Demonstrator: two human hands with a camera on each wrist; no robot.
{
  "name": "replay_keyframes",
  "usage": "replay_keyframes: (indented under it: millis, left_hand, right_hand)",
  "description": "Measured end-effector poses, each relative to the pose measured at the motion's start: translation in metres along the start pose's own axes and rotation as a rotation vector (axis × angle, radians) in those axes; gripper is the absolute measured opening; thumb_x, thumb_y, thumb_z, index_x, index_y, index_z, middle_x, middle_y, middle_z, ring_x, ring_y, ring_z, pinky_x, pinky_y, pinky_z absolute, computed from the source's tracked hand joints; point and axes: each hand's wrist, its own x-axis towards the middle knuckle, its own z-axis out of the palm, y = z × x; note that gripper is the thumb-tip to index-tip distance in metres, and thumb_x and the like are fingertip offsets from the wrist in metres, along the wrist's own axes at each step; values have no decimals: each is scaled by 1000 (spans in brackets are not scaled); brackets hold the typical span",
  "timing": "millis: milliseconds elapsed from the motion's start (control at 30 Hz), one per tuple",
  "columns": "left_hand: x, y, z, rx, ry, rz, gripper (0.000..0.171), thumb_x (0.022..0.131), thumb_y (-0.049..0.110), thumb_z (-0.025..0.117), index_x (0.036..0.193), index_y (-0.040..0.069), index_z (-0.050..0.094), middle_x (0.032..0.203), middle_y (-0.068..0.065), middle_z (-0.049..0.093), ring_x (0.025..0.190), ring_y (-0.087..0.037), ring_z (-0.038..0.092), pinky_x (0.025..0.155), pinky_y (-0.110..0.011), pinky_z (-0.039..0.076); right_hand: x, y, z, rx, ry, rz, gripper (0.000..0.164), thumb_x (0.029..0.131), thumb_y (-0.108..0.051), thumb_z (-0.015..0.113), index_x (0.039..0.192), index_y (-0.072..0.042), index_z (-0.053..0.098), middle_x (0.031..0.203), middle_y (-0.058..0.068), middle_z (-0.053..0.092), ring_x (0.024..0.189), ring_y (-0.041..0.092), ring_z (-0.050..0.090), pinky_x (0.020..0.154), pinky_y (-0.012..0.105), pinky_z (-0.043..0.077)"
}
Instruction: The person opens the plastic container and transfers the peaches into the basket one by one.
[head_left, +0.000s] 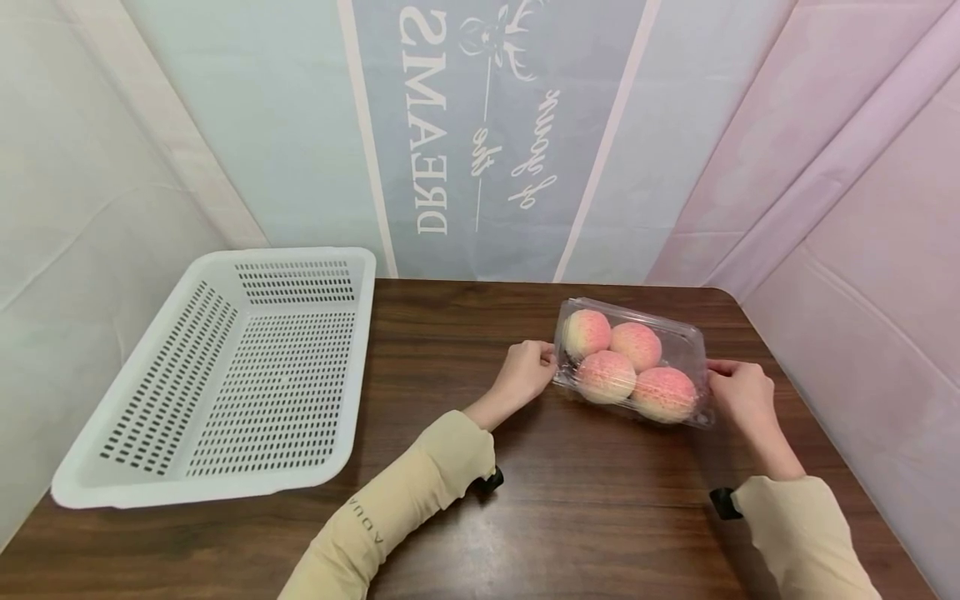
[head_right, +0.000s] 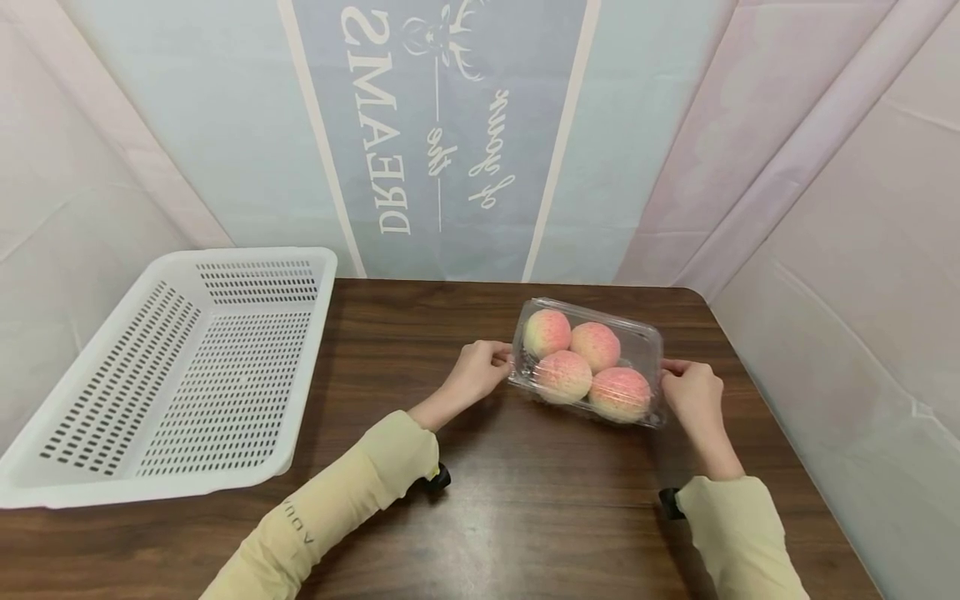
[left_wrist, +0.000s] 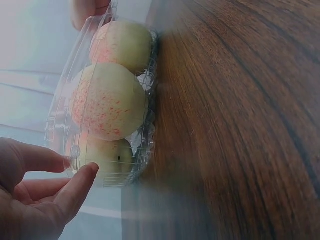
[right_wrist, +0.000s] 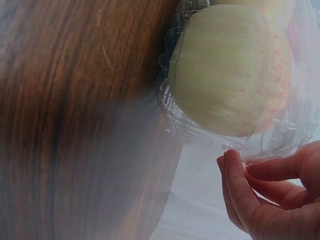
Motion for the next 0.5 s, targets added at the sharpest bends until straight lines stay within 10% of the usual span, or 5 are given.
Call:
replay_keyframes:
  millis: [500]
  left_hand:
    - [-5,-4,-6,34,25,20,26,86,5,53,109,-3,64,97,-10,67,87,-12,63,69,-19,48]
  right_hand:
    - [0,-8,5,11,4,-40,37,88,-16,47,110,10,60,106,31,57,84,39,52,58,31,38]
